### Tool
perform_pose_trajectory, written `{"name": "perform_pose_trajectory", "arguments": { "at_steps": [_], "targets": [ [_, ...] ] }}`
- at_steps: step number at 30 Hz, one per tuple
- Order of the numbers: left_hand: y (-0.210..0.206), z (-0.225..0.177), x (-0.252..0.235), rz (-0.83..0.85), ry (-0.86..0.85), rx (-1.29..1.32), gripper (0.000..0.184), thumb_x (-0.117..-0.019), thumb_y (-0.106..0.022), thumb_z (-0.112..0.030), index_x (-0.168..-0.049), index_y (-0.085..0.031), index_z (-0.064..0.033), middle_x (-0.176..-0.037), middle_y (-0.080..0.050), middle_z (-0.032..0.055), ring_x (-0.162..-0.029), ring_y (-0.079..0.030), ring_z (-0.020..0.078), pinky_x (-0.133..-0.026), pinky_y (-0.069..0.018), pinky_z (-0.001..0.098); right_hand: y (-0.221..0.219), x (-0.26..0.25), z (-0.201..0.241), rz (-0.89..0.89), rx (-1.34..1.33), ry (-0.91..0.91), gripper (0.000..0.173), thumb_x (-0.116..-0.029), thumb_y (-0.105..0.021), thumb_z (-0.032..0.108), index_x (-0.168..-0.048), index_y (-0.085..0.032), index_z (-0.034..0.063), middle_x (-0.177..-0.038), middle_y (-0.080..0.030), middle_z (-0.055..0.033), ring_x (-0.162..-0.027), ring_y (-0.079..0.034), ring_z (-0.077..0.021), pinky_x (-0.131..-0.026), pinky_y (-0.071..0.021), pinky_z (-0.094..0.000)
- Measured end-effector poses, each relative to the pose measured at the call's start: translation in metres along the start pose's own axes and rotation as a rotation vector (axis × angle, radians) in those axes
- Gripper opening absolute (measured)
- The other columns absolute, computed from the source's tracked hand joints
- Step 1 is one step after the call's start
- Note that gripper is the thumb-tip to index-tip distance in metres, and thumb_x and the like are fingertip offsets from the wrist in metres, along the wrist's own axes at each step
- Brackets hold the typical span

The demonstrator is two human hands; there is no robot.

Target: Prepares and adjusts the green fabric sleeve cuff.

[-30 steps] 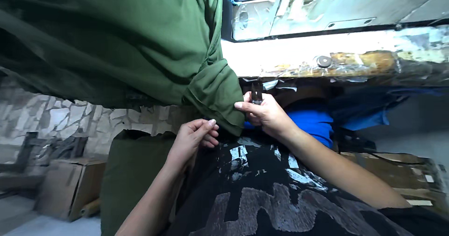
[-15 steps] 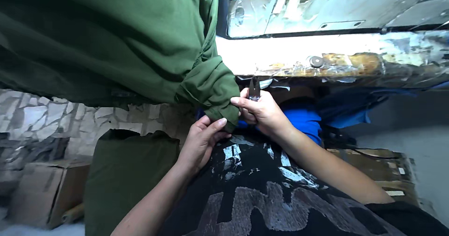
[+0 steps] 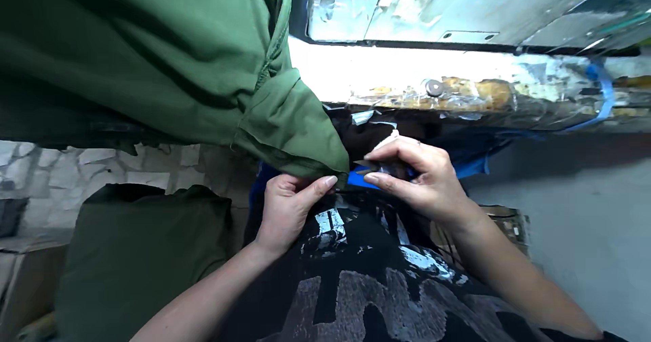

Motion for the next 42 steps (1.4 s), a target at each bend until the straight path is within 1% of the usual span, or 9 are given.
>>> {"name": "perform_pose_trajectory", "arguments": {
  "at_steps": [6,13,18,22,26,31,34,38,42],
  "targets": [
    [0.002,-0.006,0.003,-0.018,-0.043,-0.03,0.012,-0.0861,-0.074,0.005,-0.094,-0.077,-0.0033,-0.086,-0.077,0.0043,-0.079,-0.074,0.0106,-0.077,-0.0631,0.0285,-0.016,-0.014,0.004,0.064,-0.075,0.022,0.02,-0.09,-0.074,0.023,-0.099,-0.07,0.0054,-0.093,-0.066,0.0016,-0.082,-0.061,0.0012,-0.071,-0.0512,-0.013],
    [-0.001,-0.006,0.003,0.005,-0.044,-0.039,0.013,-0.0854,-0.073,0.006,-0.093,-0.077,-0.0043,-0.085,-0.077,0.0022,-0.079,-0.073,0.0079,-0.076,-0.0627,0.0264,-0.029,-0.01,0.009,0.032,-0.126,0.014,0.019,-0.0906,-0.074,0.021,-0.098,-0.068,0.004,-0.088,-0.065,0.0013,-0.077,-0.059,0.0015,-0.068,-0.0501,-0.0119],
    [-0.002,-0.005,0.003,0.016,-0.036,-0.045,0.013,-0.0844,-0.074,0.007,-0.093,-0.077,-0.0021,-0.084,-0.077,0.0036,-0.077,-0.073,0.0086,-0.076,-0.0626,0.0257,-0.029,-0.005,0.011,-0.013,-0.146,0.058,0.013,-0.094,-0.07,0.013,-0.095,-0.07,0.0001,-0.089,-0.067,-0.0021,-0.085,-0.064,-0.0016,-0.077,-0.0542,-0.0153],
    [-0.004,-0.008,0.004,0.018,-0.06,-0.095,0.013,-0.0844,-0.073,0.007,-0.091,-0.077,-0.0031,-0.083,-0.076,0.001,-0.076,-0.072,0.0056,-0.075,-0.0621,0.0237,-0.029,-0.002,0.01,-0.034,-0.102,0.034,0.016,-0.0926,-0.072,0.017,-0.097,-0.068,0.0019,-0.089,-0.064,-0.0006,-0.078,-0.059,0.0016,-0.07,-0.0507,-0.0112],
    [-0.006,-0.009,0.004,0.031,-0.096,-0.162,0.011,-0.0842,-0.073,0.006,-0.088,-0.077,-0.004,-0.081,-0.075,-0.0017,-0.076,-0.071,0.0023,-0.074,-0.061,0.0208,-0.03,-0.008,0.014,-0.025,-0.077,0.03,0.02,-0.0905,-0.074,0.019,-0.099,-0.068,0.0026,-0.096,-0.063,-0.0026,-0.087,-0.059,-0.0008,-0.075,-0.0501,-0.012],
    [-0.006,-0.007,0.003,0.041,-0.091,-0.187,0.01,-0.084,-0.074,0.004,-0.088,-0.077,-0.0043,-0.081,-0.075,-0.0026,-0.075,-0.071,0.0014,-0.073,-0.0606,0.0201,-0.033,-0.01,0.014,-0.008,-0.162,0.021,0.017,-0.0914,-0.073,0.017,-0.098,-0.067,0.0022,-0.093,-0.062,-0.0017,-0.079,-0.057,0.0007,-0.069,-0.049,-0.0108],
    [-0.005,-0.005,0.001,0.081,-0.039,-0.13,0.009,-0.0859,-0.074,0.003,-0.092,-0.077,-0.0038,-0.084,-0.076,-0.0005,-0.078,-0.072,0.0038,-0.076,-0.0614,0.0224,-0.033,-0.005,0.01,-0.034,-0.173,0.013,0.014,-0.0926,-0.072,0.015,-0.096,-0.068,0.0014,-0.088,-0.061,-0.0004,-0.076,-0.057,0.0009,-0.067,-0.0489,-0.011],
    [0.004,-0.003,-0.003,0.096,-0.013,0.049,0.009,-0.0932,-0.07,-0.007,-0.1,-0.075,-0.0096,-0.091,-0.076,0.0019,-0.082,-0.074,0.011,-0.079,-0.0628,0.0302,-0.027,0.002,0.005,-0.055,-0.168,-0.002,0.012,-0.095,-0.07,0.015,-0.095,-0.068,0.0026,-0.09,-0.063,-0.0001,-0.081,-0.06,-0.0002,-0.071,-0.0525,-0.013],
    [0.002,-0.008,-0.002,0.064,-0.052,0.039,0.011,-0.0926,-0.069,-0.001,-0.1,-0.076,-0.0065,-0.09,-0.077,0.0034,-0.08,-0.074,0.012,-0.077,-0.0635,0.0299,-0.029,-0.001,0.003,-0.034,-0.19,-0.028,0.017,-0.0917,-0.073,0.018,-0.1,-0.066,0.0044,-0.097,-0.063,0.0002,-0.082,-0.059,0.0009,-0.07,-0.052,-0.0122]
  ]
}}
Point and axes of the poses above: each hand's wrist, its own x-axis away from the middle knuckle, its own y-axis out of the back of the hand, z = x × y, the point moved 5 cm from there along -x, towards the middle knuckle
